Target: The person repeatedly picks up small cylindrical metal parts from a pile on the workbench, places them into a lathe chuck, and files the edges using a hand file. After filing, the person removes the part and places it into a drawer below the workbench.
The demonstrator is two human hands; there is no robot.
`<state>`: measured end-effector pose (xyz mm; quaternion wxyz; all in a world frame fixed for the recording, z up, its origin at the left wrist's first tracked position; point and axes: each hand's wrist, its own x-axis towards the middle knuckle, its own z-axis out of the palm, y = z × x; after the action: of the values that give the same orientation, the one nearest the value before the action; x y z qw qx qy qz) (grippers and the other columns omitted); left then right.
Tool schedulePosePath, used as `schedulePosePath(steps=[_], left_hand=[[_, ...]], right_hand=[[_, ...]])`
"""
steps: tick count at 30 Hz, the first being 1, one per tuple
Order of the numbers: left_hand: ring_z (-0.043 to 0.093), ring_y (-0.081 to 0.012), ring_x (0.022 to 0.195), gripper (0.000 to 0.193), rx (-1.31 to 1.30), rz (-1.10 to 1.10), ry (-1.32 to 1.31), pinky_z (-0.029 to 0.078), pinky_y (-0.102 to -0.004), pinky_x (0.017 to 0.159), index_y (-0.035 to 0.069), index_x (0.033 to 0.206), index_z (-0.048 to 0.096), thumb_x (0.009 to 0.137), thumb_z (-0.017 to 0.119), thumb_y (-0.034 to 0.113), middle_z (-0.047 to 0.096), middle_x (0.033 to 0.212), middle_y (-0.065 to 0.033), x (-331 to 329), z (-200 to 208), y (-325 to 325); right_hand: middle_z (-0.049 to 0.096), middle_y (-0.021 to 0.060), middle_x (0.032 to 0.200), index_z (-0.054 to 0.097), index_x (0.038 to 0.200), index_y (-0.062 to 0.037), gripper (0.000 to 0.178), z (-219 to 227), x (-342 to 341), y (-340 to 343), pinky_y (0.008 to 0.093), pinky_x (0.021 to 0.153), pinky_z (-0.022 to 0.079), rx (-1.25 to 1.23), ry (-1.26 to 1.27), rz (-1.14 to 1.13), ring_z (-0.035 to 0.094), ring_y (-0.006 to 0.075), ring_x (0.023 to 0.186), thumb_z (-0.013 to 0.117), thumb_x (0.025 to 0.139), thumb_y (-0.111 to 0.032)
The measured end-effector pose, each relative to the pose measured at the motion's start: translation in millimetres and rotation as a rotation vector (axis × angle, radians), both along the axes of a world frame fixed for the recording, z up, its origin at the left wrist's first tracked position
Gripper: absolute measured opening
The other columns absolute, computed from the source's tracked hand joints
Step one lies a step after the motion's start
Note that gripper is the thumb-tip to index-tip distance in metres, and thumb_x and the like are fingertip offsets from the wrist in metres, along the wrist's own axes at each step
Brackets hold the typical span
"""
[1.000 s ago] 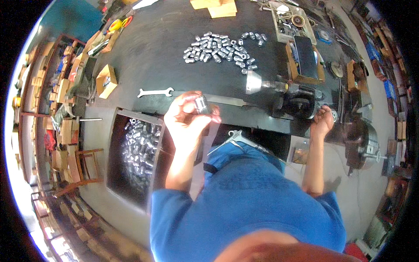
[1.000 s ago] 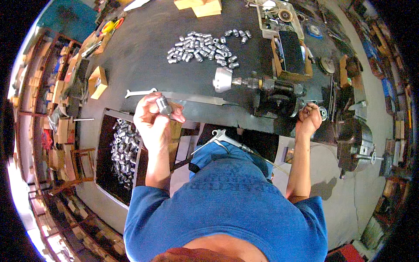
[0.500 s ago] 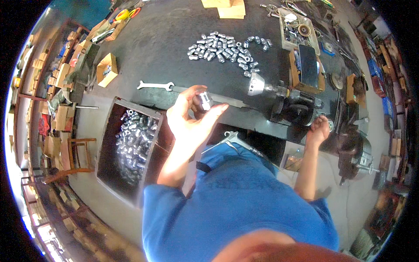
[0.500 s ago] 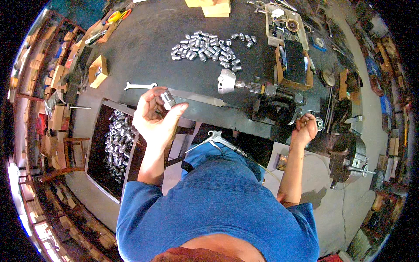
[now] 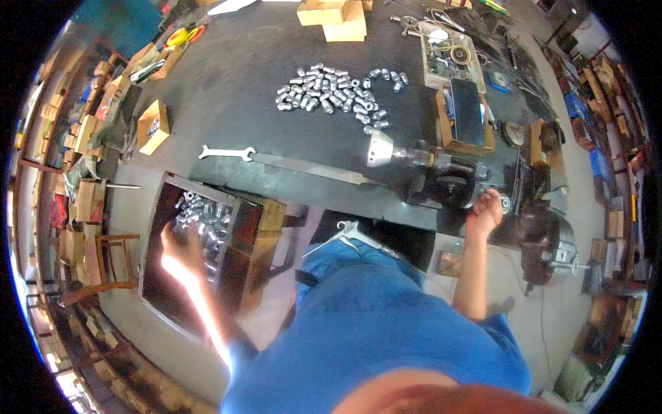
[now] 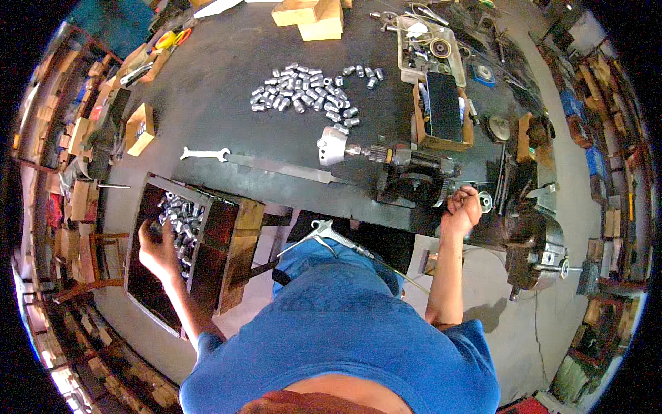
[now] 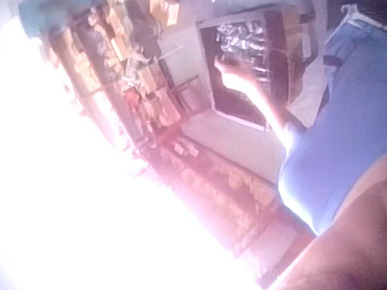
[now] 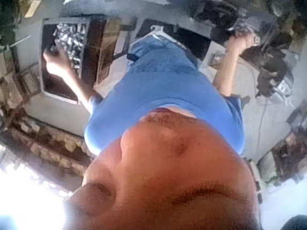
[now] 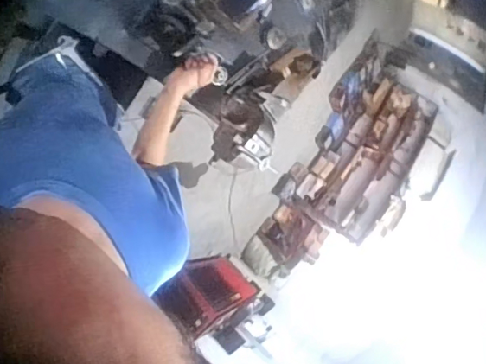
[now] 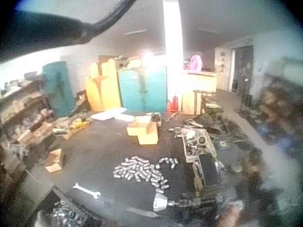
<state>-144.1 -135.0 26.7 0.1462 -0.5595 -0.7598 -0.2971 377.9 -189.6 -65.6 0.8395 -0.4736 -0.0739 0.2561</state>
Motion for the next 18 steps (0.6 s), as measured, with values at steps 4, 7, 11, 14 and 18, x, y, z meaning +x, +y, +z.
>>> schedulePosePath(steps=[4,7,11,14,18], left_hand=[[0.062,-0.028,0.073,0.044,-0.089,0.123,0.062,0.047,-0.0355,0.062,0.0,0.104,0.052,0.076,0.061,0.033,0.062,0.084,-0.0171,-8,24,-10],[0.06,-0.017,0.075,0.032,0.103,-0.077,-0.457,0.047,-0.0291,0.067,-0.004,0.099,0.054,0.077,0.061,0.017,0.063,0.085,-0.0137,63,53,3],[0.061,-0.0198,0.072,0.03,-0.079,-0.439,-0.414,0.047,-0.0297,0.065,0.001,0.098,0.057,0.074,0.062,0.017,0.063,0.082,-0.0135,134,22,69],[0.06,-0.0285,0.071,0.033,-0.096,-0.727,-0.227,0.047,-0.0353,0.062,0.006,0.098,0.056,0.069,0.064,0.021,0.06,0.077,-0.0157,182,-37,140],[0.058,-0.0317,0.076,0.035,-0.216,-0.835,-0.025,0.047,-0.0395,0.065,0.009,0.101,0.053,0.069,0.062,0.023,0.057,0.087,-0.0168,226,-82,191]], right_hand=[[0.04,0.0014,0.06,0.048,0.078,-0.0015,0.01,3,0,1,0.0194,0.039,0.021,-0.035,0.01,0.01,0.028,0.0064,0.046,0.04,0.076,-0.007],[0.041,0.0015,0.06,0.048,0.078,-0.0016,0.011,-2,3,1,0.0193,0.039,0.021,-0.042,-0.046,0.038,0.028,0.0063,0.045,0.04,0.076,-0.008],[0.043,0.0013,0.061,0.049,0.077,-0.0019,0.012,-18,11,-5,0.0189,0.039,0.022,0.044,-0.038,0.032,0.032,0.0063,0.047,0.041,0.079,-0.011],[0.043,0.0011,0.061,0.049,0.077,-0.0016,0.013,-11,6,-7,0.0188,0.04,0.023,0.065,-0.082,0.056,0.032,0.0065,0.047,0.042,0.081,-0.012],[0.042,0.0018,0.06,0.049,0.078,-0.0007,0.012,-5,2,-1,0.0191,0.039,0.023,0.068,-0.067,0.046,0.03,0.0066,0.046,0.04,0.078,-0.009]])
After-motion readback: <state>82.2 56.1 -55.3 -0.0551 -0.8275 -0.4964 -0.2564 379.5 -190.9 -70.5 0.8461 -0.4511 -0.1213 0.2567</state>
